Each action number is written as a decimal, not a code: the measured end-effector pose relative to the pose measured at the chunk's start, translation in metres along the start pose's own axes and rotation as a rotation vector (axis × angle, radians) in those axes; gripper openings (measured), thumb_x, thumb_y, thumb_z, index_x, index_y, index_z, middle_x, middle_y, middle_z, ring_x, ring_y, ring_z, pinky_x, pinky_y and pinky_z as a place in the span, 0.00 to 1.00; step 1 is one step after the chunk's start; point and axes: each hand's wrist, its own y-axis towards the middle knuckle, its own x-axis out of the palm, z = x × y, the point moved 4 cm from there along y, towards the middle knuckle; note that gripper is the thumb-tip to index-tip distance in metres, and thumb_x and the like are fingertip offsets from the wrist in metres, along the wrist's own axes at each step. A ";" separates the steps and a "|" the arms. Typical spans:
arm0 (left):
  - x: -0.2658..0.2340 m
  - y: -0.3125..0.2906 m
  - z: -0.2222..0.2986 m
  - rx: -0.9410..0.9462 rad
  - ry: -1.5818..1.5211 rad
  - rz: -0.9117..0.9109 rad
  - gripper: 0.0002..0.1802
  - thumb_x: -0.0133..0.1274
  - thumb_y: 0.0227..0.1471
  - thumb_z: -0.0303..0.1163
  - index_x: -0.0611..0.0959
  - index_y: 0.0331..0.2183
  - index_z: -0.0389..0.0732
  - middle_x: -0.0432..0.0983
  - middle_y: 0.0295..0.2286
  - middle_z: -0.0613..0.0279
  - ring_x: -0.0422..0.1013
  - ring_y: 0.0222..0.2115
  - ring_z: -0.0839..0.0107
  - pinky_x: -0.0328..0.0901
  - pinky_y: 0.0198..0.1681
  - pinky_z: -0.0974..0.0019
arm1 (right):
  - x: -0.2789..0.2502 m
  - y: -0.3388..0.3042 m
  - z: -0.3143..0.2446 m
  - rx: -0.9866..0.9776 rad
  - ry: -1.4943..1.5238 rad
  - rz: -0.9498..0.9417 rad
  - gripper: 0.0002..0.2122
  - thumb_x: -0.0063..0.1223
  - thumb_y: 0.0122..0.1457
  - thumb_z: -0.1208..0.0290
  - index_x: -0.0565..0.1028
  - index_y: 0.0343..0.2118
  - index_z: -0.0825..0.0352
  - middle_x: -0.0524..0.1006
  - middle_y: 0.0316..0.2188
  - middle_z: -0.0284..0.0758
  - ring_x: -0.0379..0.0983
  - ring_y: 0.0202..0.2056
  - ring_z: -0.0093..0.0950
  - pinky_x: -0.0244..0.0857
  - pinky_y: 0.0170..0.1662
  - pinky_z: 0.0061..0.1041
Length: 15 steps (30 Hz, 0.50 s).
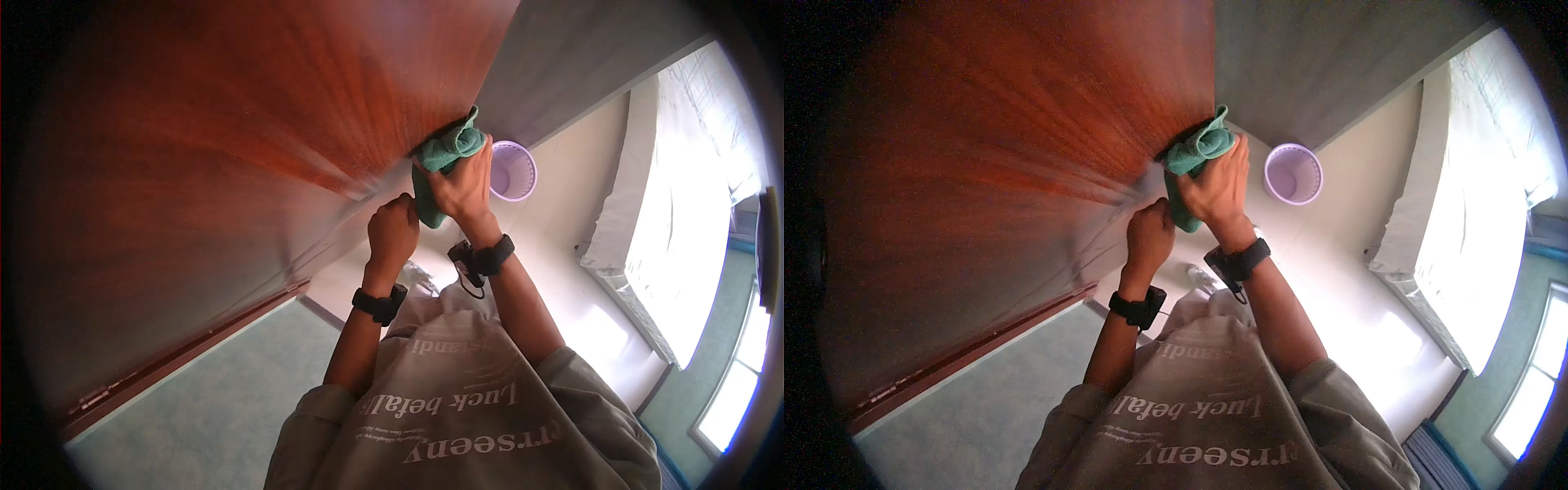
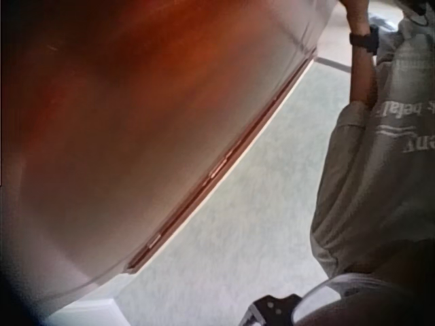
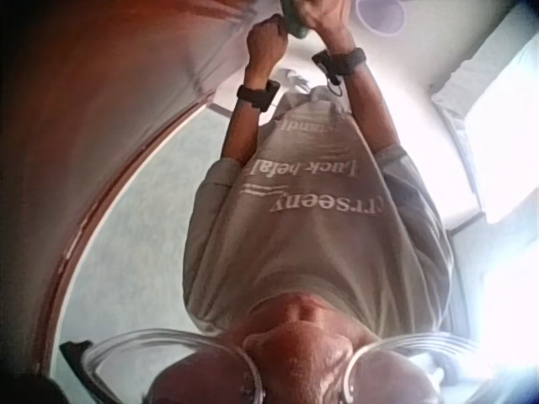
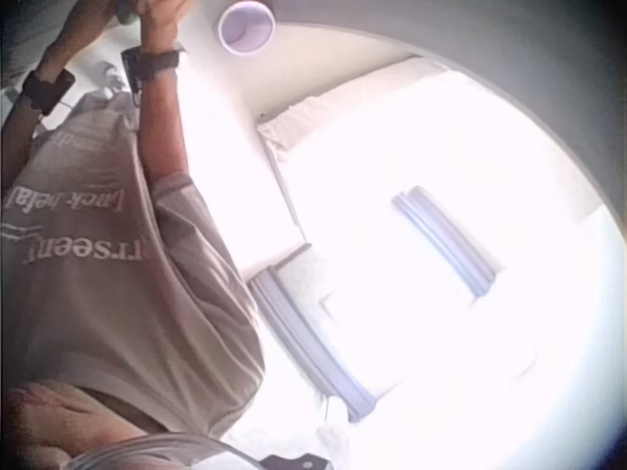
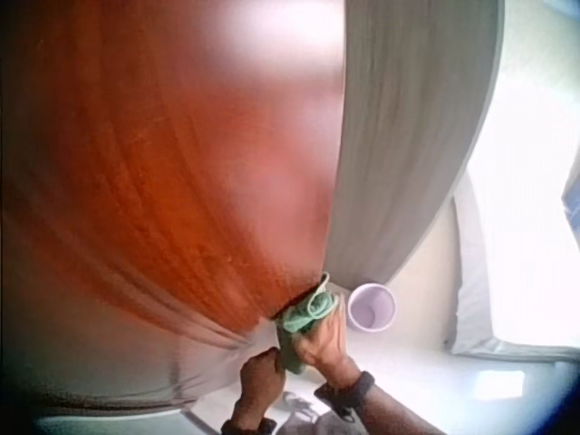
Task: Clean the door handle and the surrounding area of the door with a cloth.
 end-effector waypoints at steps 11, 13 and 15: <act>-0.002 -0.009 0.012 -0.079 -0.156 0.008 0.08 0.45 0.50 0.29 0.72 0.23 0.37 0.72 0.22 0.46 0.69 0.26 0.45 0.62 0.27 0.50 | 0.003 -0.004 0.017 -0.067 0.418 0.023 0.19 0.58 0.39 0.68 0.69 0.34 0.71 0.71 0.32 0.44 0.68 0.34 0.44 0.62 0.41 0.36; -0.002 -0.010 0.013 -0.086 -0.153 0.017 0.08 0.45 0.50 0.29 0.72 0.23 0.37 0.72 0.22 0.46 0.69 0.26 0.46 0.62 0.27 0.50 | 0.002 -0.005 0.017 -0.139 0.373 0.060 0.18 0.57 0.39 0.69 0.69 0.34 0.71 0.71 0.31 0.43 0.69 0.33 0.43 0.63 0.40 0.35; -0.001 -0.011 0.014 -0.083 -0.144 0.023 0.07 0.45 0.50 0.29 0.73 0.23 0.37 0.72 0.22 0.47 0.69 0.26 0.46 0.62 0.27 0.50 | 0.005 -0.007 0.021 -0.042 0.478 0.006 0.18 0.57 0.37 0.68 0.69 0.34 0.69 0.71 0.33 0.47 0.64 0.38 0.48 0.56 0.46 0.38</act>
